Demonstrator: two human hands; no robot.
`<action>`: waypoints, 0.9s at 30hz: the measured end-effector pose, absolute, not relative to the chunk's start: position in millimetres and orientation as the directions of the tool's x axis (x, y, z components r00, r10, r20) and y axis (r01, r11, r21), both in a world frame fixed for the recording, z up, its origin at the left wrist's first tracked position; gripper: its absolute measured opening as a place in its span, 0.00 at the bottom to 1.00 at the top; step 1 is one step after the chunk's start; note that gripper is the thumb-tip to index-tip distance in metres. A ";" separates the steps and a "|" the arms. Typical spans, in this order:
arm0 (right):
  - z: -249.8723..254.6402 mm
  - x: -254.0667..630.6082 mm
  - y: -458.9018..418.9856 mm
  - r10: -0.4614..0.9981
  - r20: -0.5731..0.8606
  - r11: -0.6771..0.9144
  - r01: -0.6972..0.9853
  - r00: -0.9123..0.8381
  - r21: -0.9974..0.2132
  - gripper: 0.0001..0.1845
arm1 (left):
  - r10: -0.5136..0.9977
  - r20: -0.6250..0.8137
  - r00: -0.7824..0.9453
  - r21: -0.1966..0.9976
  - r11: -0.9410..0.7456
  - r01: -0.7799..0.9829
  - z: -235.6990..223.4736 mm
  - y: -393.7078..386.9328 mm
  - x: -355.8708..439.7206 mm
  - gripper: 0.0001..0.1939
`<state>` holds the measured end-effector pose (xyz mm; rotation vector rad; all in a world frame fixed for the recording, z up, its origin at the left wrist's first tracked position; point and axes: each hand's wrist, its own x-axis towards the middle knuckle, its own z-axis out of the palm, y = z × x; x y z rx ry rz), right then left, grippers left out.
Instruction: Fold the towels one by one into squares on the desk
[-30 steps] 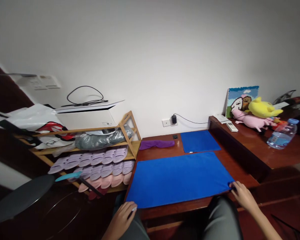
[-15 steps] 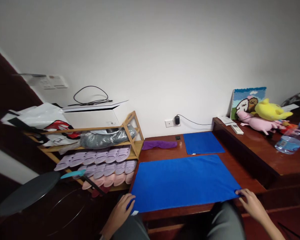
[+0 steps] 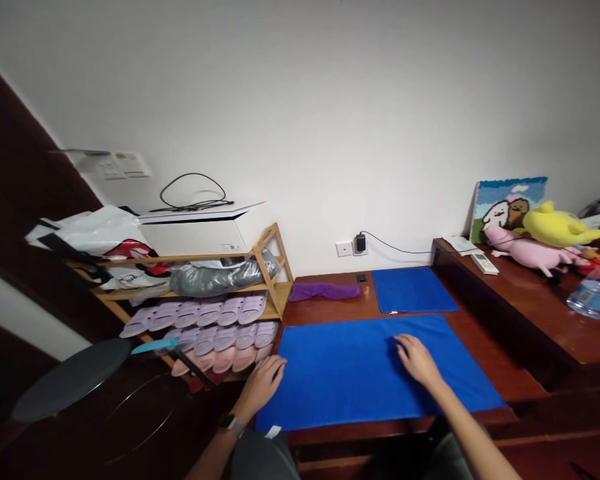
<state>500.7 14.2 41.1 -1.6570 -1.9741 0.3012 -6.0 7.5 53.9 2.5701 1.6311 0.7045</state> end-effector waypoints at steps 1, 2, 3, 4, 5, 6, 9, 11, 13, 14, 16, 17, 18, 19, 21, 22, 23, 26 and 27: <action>43.3 471.4 25.1 0.961 0.242 0.241 0.838 -0.135 -0.490 0.31 | 0.865 0.353 0.357 0.246 -0.454 0.856 56.9 23.3 3.6 0.20; 42.7 445.1 33.9 0.960 0.224 0.261 0.837 -0.170 -0.482 0.32 | 0.871 0.341 0.355 0.239 -0.445 0.863 58.3 39.1 12.9 0.20; 39.5 422.6 40.3 0.961 0.195 0.268 0.840 -0.197 -0.472 0.33 | 0.879 0.323 0.351 0.229 -0.433 0.872 57.8 54.4 21.2 0.21; 34.0 404.6 44.4 0.964 0.155 0.264 0.847 -0.215 -0.461 0.34 | 0.889 0.301 0.346 0.215 -0.417 0.883 55.4 68.5 27.9 0.21; 26.7 391.3 46.4 0.967 0.116 0.254 0.857 -0.226 -0.448 0.35 | 0.901 0.273 0.337 0.201 -0.396 0.896 51.1 81.1 32.5 0.23; 18.5 382.6 46.9 0.970 0.082 0.241 0.868 -0.228 -0.434 0.35 | 0.917 0.237 0.322 0.189 -0.368 0.910 45.0 91.9 34.6 0.24; -0.3 375.7 45.2 0.975 0.039 0.217 0.889 -0.220 -0.403 0.34 | 0.961 0.129 0.245 0.164 -0.265 0.950 20.1 112.2 28.9 0.28; 0.3 375.2 46.7 0.979 0.030 0.199 0.897 -0.204 -0.396 0.34 | 0.970 0.119 0.211 0.162 -0.228 0.960 3.3 117.1 20.6 0.30; 12.0 366.6 52.7 0.982 0.024 0.182 0.901 -0.187 -0.394 0.35 | 0.967 0.146 0.207 0.167 -0.231 0.959 -9.0 118.4 14.2 0.31; 19.9 357.6 57.3 0.981 0.030 0.190 0.900 -0.193 -0.393 0.36 | 0.965 0.155 0.210 0.169 -0.235 0.957 -12.9 118.7 12.3 0.31; 34.2 332.2 68.3 0.970 0.053 0.237 0.889 -0.235 -0.392 0.37 | 0.963 0.163 0.217 0.168 -0.243 0.955 -17.2 119.9 10.5 0.31; 39.0 317.8 73.9 0.963 0.062 0.264 0.881 -0.261 -0.393 0.37 | 0.961 0.165 0.220 0.166 -0.247 0.955 -18.3 120.9 10.2 0.32; 41.7 304.3 79.4 0.958 0.065 0.282 0.874 -0.280 -0.395 0.37 | 0.960 0.166 0.224 0.164 -0.251 0.954 -19.2 122.2 9.9 0.32; 42.5 293.2 84.4 0.955 0.066 0.291 0.870 -0.289 -0.398 0.37 | 0.960 0.167 0.226 0.163 -0.253 0.954 -20.1 123.6 9.6 0.32; 39.7 283.5 93.2 0.958 0.060 0.279 0.871 -0.279 -0.404 0.38 | 0.959 0.167 0.230 0.160 -0.257 0.953 -22.1 126.3 8.6 0.33; 37.1 287.0 96.8 0.962 0.055 0.265 0.875 -0.266 -0.404 0.39 | 0.958 0.170 0.231 0.160 -0.258 0.953 -23.1 127.4 8.1 0.33; 34.1 296.8 99.9 0.967 0.048 0.248 0.881 -0.250 -0.404 0.39 | 0.957 0.176 0.229 0.161 -0.258 0.953 -24.2 128.3 7.6 0.33; 23.3 363.2 105.6 0.986 0.010 0.159 0.907 -0.169 -0.389 0.40 | 0.956 0.193 0.219 0.164 -0.252 0.954 -26.3 129.7 7.1 0.33; 19.0 395.3 105.9 0.992 -0.008 0.110 0.921 -0.122 -0.375 0.40 | 0.957 0.194 0.214 0.164 -0.247 0.955 -26.7 130.0 7.2 0.33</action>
